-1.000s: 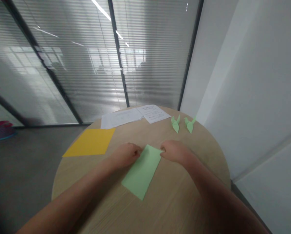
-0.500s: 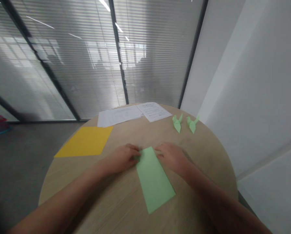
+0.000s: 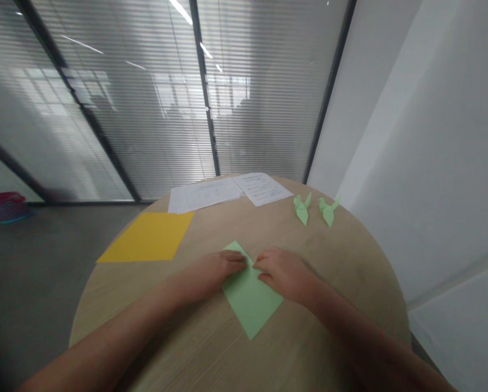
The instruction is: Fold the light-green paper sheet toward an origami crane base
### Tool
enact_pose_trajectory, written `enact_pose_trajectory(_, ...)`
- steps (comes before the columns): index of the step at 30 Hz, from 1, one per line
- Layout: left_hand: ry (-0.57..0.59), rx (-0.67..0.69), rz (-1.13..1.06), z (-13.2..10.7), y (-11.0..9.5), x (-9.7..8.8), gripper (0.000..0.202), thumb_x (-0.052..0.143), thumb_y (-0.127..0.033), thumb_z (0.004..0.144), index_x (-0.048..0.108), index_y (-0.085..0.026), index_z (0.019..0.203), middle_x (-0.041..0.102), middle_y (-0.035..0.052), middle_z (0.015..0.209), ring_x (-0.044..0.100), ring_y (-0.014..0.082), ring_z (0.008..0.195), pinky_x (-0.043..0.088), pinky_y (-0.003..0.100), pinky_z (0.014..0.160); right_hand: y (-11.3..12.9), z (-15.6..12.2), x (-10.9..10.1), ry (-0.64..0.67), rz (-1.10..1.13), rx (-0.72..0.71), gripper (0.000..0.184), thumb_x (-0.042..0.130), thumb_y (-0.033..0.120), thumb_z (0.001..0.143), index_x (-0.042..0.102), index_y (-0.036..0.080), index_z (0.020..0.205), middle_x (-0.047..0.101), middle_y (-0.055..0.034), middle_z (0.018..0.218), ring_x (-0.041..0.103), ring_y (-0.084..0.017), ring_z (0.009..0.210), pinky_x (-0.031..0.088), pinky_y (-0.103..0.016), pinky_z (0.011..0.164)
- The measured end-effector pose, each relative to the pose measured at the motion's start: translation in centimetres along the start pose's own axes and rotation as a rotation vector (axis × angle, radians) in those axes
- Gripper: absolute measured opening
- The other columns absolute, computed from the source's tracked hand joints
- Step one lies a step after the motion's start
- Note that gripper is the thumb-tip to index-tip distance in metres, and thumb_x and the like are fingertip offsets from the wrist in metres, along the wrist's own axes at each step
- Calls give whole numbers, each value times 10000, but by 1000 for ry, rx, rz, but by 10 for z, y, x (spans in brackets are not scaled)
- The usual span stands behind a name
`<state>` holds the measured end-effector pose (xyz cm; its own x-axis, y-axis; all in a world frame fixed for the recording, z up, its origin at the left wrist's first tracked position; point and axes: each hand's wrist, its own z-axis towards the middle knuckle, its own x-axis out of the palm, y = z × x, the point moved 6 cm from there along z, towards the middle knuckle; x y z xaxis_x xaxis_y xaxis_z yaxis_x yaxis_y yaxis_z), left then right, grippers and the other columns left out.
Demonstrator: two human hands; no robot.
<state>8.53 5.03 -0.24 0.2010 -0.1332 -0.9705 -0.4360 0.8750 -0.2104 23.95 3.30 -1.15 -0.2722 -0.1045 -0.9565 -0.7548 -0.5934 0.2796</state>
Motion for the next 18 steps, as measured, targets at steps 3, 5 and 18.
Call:
enact_pose_trajectory(3,42,-11,36,1,2,8,375,516,-60,933,687,-200,1235,723,109,1197,684,255,1121,516,385,1014,-1,2,0,5,-34,38,218,576,175,991,784,194,1050,751,-83,1103,667,-245,1070,474,-364,941)
enact_pose_trajectory(5,41,-37,61,2,4,10,373,523,-67,936,678,-193,1250,720,120,1178,685,265,1102,519,400,1003,-1,2,1,8,-52,49,219,572,170,988,780,185,1055,749,-90,1100,666,-252,1068,477,-367,933)
enact_pose_trajectory(18,1,-95,198,7,14,23,466,519,-163,975,585,-206,1434,599,163,1421,595,334,1243,484,488,1062,-2,4,9,-25,-58,77,209,570,144,964,747,171,1071,716,-105,1105,635,-254,1091,465,-363,955)
